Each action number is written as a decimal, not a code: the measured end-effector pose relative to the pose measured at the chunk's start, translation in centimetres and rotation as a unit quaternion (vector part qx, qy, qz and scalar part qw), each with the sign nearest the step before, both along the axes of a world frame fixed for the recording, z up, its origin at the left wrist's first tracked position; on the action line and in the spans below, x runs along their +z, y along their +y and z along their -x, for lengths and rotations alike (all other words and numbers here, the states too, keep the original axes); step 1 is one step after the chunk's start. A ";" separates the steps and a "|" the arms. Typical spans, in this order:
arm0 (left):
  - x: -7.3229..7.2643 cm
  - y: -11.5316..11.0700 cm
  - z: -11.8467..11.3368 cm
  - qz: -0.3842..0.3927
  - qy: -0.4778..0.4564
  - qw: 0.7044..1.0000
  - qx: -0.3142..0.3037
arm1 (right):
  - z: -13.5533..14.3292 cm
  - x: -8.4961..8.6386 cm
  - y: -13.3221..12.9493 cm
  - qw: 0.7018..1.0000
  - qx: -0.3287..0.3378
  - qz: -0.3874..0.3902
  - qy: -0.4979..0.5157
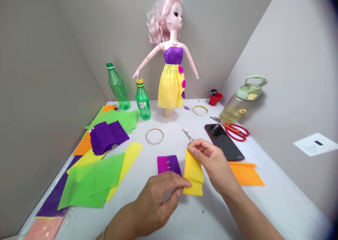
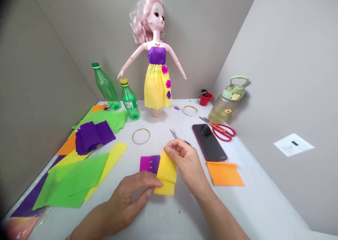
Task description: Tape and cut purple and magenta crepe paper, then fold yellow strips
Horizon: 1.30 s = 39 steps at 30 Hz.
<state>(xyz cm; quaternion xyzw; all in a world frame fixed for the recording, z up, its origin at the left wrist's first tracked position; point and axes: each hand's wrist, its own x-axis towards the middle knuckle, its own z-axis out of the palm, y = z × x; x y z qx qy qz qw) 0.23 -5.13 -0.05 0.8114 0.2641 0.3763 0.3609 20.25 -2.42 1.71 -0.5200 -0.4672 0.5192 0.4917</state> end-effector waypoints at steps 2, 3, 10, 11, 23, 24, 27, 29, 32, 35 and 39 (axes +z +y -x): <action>0.0 -0.1 0.2 -0.031 0.009 0.999 0.023 | 0.0 0.0 0.0 1.000 0.010 0.008 0.016; -0.2 -0.1 0.3 -0.048 0.009 0.998 0.034 | -0.1 0.1 0.0 0.999 0.015 0.012 0.026; -1.9 1.0 0.3 -0.195 0.009 0.974 0.114 | -0.1 0.2 -0.1 0.992 0.064 0.060 0.086; -1.9 1.1 0.3 -0.217 0.019 0.968 0.128 | -0.1 0.2 -0.1 0.991 0.074 0.063 0.091; -1.6 1.3 0.7 -0.314 0.078 0.936 0.139 | 0.7 -0.8 -0.3 0.981 0.140 0.093 0.099; -1.5 1.3 0.7 -0.310 0.069 0.940 0.129 | 0.8 -0.8 -0.3 0.981 0.141 0.091 0.096; -1.0 1.2 0.6 -0.300 0.040 0.948 0.101 | 0.8 -0.6 -0.2 0.985 0.138 0.071 0.069; -0.8 1.1 0.5 -0.280 0.020 0.956 0.080 | 0.8 -0.3 -0.3 0.989 0.131 0.052 0.044; -0.6 1.1 0.2 -0.202 -0.030 0.977 0.064 | 0.8 0.0 -0.5 0.991 0.128 0.035 0.019; -0.8 1.1 0.0 -0.096 -0.070 0.990 0.081 | 0.9 0.3 -0.7 0.990 0.136 0.037 0.021; -1.1 1.1 0.0 0.015 -0.080 0.988 0.128 | 1.0 0.4 -0.8 0.987 0.146 0.052 0.033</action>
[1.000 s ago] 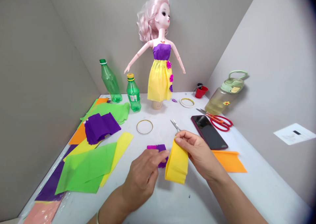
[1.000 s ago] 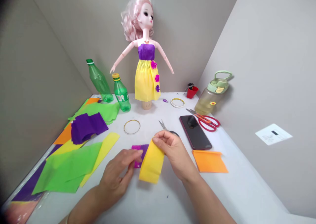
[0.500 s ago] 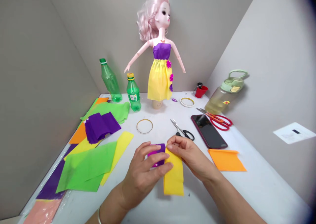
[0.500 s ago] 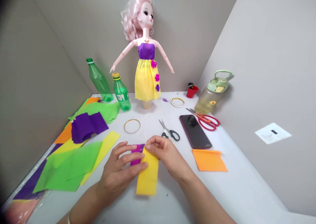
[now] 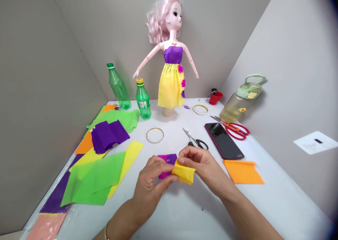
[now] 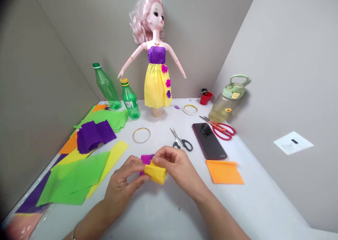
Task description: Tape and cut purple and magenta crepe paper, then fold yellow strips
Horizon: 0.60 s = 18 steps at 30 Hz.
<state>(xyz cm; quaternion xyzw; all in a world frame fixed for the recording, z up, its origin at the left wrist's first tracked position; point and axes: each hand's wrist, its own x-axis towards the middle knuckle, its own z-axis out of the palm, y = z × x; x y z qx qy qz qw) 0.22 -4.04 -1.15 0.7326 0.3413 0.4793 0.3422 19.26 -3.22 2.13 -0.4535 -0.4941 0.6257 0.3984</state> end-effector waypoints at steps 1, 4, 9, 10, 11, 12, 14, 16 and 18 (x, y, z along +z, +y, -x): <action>0.0 0.0 0.0 0.018 0.002 1.000 0.003 | 0.0 0.0 0.0 1.000 0.002 0.000 -0.001; 0.0 0.0 -0.1 0.043 0.013 0.999 -0.003 | -0.1 0.0 0.0 1.000 0.010 -0.011 -0.006; 0.0 -0.1 -0.1 0.064 0.029 0.998 0.004 | -0.2 -0.3 0.0 0.999 0.035 -0.007 0.007; -0.1 -0.1 -0.1 0.069 0.030 0.997 0.006 | -0.2 -0.3 0.0 0.999 0.037 -0.004 0.010; -0.1 -0.2 -0.1 0.074 0.031 0.997 0.009 | -0.2 -0.4 0.1 0.999 0.037 -0.002 0.013; -0.1 -0.2 -0.1 0.078 0.031 0.996 0.012 | -0.2 -0.5 0.1 0.999 0.036 -0.001 0.016; -0.2 -0.3 -0.1 0.084 0.029 0.996 0.021 | -0.2 -0.5 0.1 0.999 0.033 -0.001 0.018; -0.1 -0.3 -0.1 0.090 0.021 0.995 0.031 | -0.2 -0.6 0.1 0.999 0.030 -0.002 0.019; -0.1 -0.2 -0.1 0.100 0.013 0.994 0.031 | -0.1 -0.6 0.1 0.999 0.029 -0.002 0.019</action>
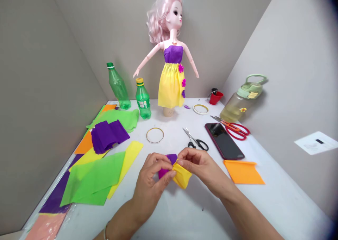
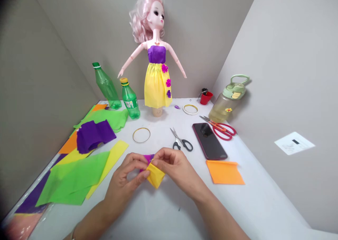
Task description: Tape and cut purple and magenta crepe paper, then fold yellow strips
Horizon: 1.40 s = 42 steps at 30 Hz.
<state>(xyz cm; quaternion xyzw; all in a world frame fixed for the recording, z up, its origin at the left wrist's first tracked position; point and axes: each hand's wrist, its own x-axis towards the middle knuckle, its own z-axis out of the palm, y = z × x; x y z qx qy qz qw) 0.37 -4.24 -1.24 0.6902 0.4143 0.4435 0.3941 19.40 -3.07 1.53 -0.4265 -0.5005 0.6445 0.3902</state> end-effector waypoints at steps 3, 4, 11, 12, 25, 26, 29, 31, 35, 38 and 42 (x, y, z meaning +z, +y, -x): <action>0.1 0.1 -0.1 0.010 -0.011 1.000 -0.017 | 0.1 0.0 0.0 1.000 -0.002 -0.001 -0.003; 0.1 0.2 -0.2 0.011 -0.017 1.000 -0.021 | 0.1 0.0 -0.1 1.000 -0.003 -0.002 -0.004; 0.2 0.2 -0.3 0.030 -0.028 0.999 -0.012 | 0.3 0.1 -0.3 1.000 0.000 -0.003 -0.007; 0.2 0.1 -0.4 0.033 -0.025 0.999 -0.011 | 0.3 0.1 -0.3 1.000 0.001 -0.004 -0.008; 0.1 0.0 -0.3 0.009 0.011 1.000 0.002 | 0.3 -0.1 -0.2 0.999 0.015 -0.022 -0.028; 0.1 0.1 -0.3 0.005 0.013 1.000 0.002 | 0.4 -0.2 -0.2 0.999 0.016 -0.016 -0.025; 0.1 0.2 -0.3 0.001 0.010 1.000 -0.004 | 0.5 -0.3 -0.2 1.000 0.013 -0.005 -0.026; 0.2 0.3 -0.2 0.005 0.004 1.000 -0.009 | 0.5 -0.2 -0.2 0.999 -0.002 -0.013 -0.036; 0.2 0.2 0.0 0.012 -0.010 1.000 0.004 | 0.3 0.0 -0.3 0.995 -0.054 -0.050 -0.065; 0.1 0.1 -0.1 0.027 -0.031 0.999 0.013 | 0.2 0.1 -0.3 0.985 -0.086 -0.102 -0.108; 0.0 0.1 -0.3 0.099 -0.062 0.992 0.041 | 0.2 0.4 -0.4 0.971 -0.097 -0.152 -0.159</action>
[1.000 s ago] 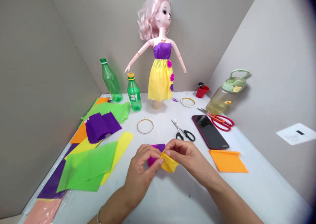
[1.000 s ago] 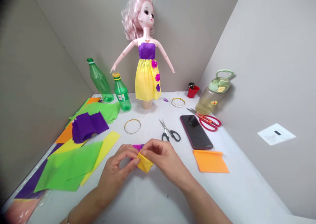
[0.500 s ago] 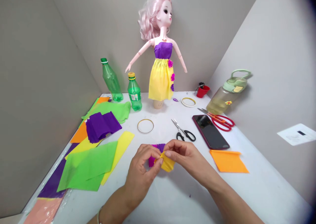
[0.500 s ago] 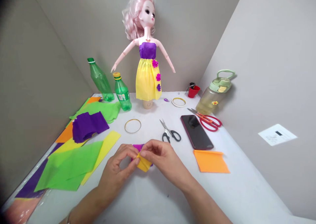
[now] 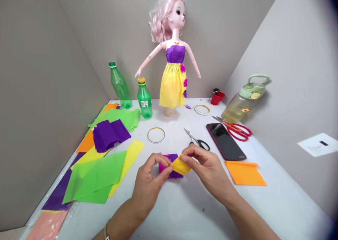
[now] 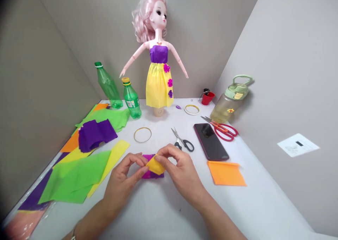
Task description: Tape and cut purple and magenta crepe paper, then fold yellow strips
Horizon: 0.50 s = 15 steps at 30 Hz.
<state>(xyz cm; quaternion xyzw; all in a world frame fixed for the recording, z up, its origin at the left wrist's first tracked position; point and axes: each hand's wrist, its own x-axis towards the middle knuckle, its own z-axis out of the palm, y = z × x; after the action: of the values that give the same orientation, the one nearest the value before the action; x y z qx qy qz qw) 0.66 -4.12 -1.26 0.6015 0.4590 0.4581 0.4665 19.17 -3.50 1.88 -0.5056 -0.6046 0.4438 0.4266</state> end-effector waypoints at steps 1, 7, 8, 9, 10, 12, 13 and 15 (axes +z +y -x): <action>0.0 0.0 0.0 0.016 -0.002 1.000 0.006 | 0.0 0.1 0.0 1.000 0.001 -0.005 -0.009; 0.8 0.0 0.1 0.047 0.016 0.997 -0.053 | 0.2 0.3 -0.3 0.998 0.041 -0.022 -0.042; 0.9 0.1 0.1 0.045 0.020 0.996 -0.069 | 0.2 0.2 -0.3 0.998 0.047 -0.025 -0.043; 1.0 0.1 0.1 0.044 0.022 0.995 -0.081 | 0.2 0.2 -0.3 0.997 0.051 -0.027 -0.042; 1.0 0.2 0.1 0.047 0.021 0.995 -0.088 | 0.3 0.1 -0.4 0.997 0.052 -0.028 -0.041; 1.0 0.3 0.1 0.063 0.014 0.994 -0.088 | 0.3 0.0 -0.3 0.998 0.053 -0.018 -0.035; 1.0 0.4 0.0 0.073 0.008 0.994 -0.086 | 0.3 -0.1 -0.3 0.998 0.054 -0.010 -0.031; 0.8 0.5 0.0 0.087 -0.003 0.993 -0.084 | 0.4 -0.1 -0.2 0.998 0.058 0.005 -0.028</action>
<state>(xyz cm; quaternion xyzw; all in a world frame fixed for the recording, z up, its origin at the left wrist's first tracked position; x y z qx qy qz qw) 0.65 -3.64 -0.41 0.5939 0.4432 0.3778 0.5551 18.79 -3.68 1.74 -0.4838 -0.6423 0.4564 0.3809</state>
